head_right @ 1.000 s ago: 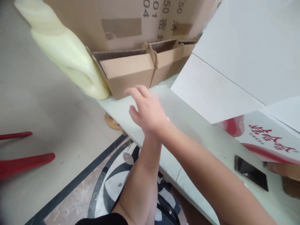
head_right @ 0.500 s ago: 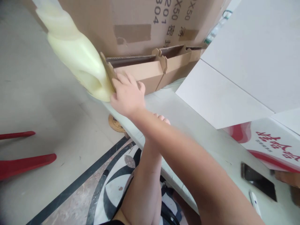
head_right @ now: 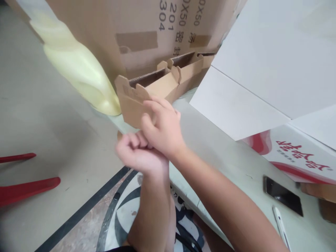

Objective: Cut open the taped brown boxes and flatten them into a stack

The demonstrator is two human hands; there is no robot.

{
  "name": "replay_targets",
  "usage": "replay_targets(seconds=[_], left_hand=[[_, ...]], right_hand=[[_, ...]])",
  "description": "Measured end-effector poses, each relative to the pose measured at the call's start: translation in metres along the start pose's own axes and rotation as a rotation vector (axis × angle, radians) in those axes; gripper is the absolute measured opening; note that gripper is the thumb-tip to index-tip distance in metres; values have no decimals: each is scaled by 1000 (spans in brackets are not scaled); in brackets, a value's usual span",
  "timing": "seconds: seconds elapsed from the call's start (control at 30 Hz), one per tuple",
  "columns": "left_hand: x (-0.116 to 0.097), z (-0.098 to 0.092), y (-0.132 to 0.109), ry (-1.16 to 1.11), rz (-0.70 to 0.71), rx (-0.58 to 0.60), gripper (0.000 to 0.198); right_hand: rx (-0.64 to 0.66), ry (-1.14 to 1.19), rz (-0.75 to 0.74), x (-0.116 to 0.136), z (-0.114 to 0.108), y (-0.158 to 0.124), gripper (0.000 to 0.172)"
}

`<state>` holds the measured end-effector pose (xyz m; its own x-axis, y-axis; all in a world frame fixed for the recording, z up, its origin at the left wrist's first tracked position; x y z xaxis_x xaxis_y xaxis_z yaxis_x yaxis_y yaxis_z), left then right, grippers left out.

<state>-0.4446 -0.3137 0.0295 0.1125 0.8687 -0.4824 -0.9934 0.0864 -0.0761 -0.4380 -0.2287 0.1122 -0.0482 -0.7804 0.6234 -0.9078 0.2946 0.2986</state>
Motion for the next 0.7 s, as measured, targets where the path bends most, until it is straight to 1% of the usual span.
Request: replay_targets(seconds=[0.03,0.1,0.13,0.2,0.27,0.3,0.37,0.43,0.57,0.63,0.7], left_hand=[[-22,6,-7,-6,129,1,49],[-52,22,-20,25,250,71,48],[-63,28,-26,47,279,104,47],[-77,36,-32,90,304,149,46],[-81,39,-34,114,306,164,45],[-80,40,-33,119,297,170,45],[-69,43,-30,122,254,191,45],[-50,49,-28,134,181,225,45],[9,59,-32,189,-36,325,44],[41,63,-39,255,-116,395,43],[72,66,-48,374,-170,485,39]], right_hand=[[-53,17,-12,-5,-10,-8,33],[-152,49,-26,-20,-30,-24,26],[-204,61,-20,-30,-41,-33,23],[-301,82,18,-53,-63,-56,17],[-377,105,54,-76,-84,-84,13],[-412,118,47,-85,-96,-101,11],[-482,131,9,-97,-120,-140,10],[-544,140,-6,-105,-143,-184,9],[-622,96,113,-124,-177,-267,11],[-743,74,177,-137,-194,-305,13],[-861,61,236,-155,-209,-334,21]])
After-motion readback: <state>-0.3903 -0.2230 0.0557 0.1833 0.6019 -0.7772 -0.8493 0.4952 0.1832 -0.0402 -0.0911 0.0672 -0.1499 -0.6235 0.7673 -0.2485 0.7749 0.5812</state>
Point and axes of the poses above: each hand's wrist, its own y-axis towards the middle knuckle, its own z-axis out of the palm, x = y × z, the point moved 9 cm from there along y, towards the middle knuckle, and after that the axes turned 10 degrees about x, right-handed, at the moved point
